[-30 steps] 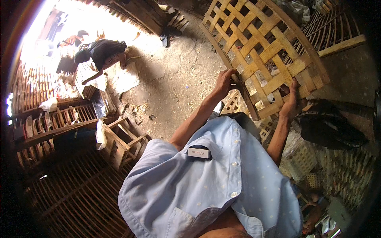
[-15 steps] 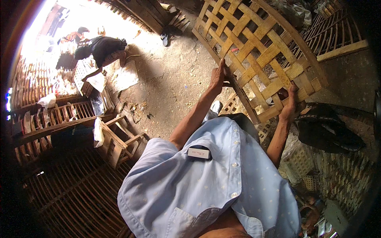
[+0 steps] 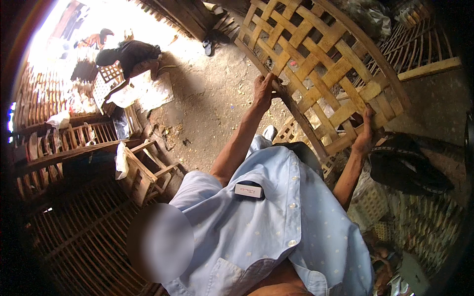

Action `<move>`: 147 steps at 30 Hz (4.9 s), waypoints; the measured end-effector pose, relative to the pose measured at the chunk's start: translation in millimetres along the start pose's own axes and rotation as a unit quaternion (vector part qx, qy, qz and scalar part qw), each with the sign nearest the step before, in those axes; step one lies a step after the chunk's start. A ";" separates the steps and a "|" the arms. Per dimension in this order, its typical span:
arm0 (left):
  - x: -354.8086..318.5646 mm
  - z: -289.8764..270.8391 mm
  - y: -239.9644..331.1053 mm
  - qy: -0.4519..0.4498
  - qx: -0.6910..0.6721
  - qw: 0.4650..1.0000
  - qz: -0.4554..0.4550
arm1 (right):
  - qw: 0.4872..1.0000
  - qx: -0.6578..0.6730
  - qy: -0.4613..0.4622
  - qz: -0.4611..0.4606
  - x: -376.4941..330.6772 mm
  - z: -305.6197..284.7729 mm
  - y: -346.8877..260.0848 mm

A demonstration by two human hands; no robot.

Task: The person assembles a bamboo lattice tray by hand, inserting thin bamboo strips into the frame and tapping them into place. The person then places a plastic sheet over the tray and adjusts it.

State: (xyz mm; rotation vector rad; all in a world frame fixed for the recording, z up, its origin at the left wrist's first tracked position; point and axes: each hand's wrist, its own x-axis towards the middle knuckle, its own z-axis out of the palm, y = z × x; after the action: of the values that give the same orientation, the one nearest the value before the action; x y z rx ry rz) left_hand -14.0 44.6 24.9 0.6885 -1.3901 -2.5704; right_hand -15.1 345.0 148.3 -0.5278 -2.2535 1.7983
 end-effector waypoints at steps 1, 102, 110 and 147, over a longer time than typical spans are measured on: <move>3.5 -0.9 -1.0 0.014 -0.007 1.000 -0.012 | 1.000 -0.003 -0.012 -0.020 0.3 -1.4 -1.7; -68.3 51.1 -14.7 -0.246 -0.019 0.956 -0.159 | 0.982 0.138 0.044 -0.123 -9.3 6.6 -26.2; -52.1 60.7 -29.6 -0.112 0.160 0.980 -0.042 | 0.947 -0.165 -0.061 -0.268 -26.4 16.7 12.9; -86.5 -4.3 94.8 -0.120 -0.116 0.982 -0.083 | 0.789 -0.385 -0.346 -0.331 -57.8 -34.7 -110.3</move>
State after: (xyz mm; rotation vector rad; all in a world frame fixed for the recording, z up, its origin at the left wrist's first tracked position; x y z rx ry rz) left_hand 55.8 16.5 129.0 0.4883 -1.1018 -2.9681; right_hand 34.9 331.7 266.8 0.9160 -3.0277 0.6930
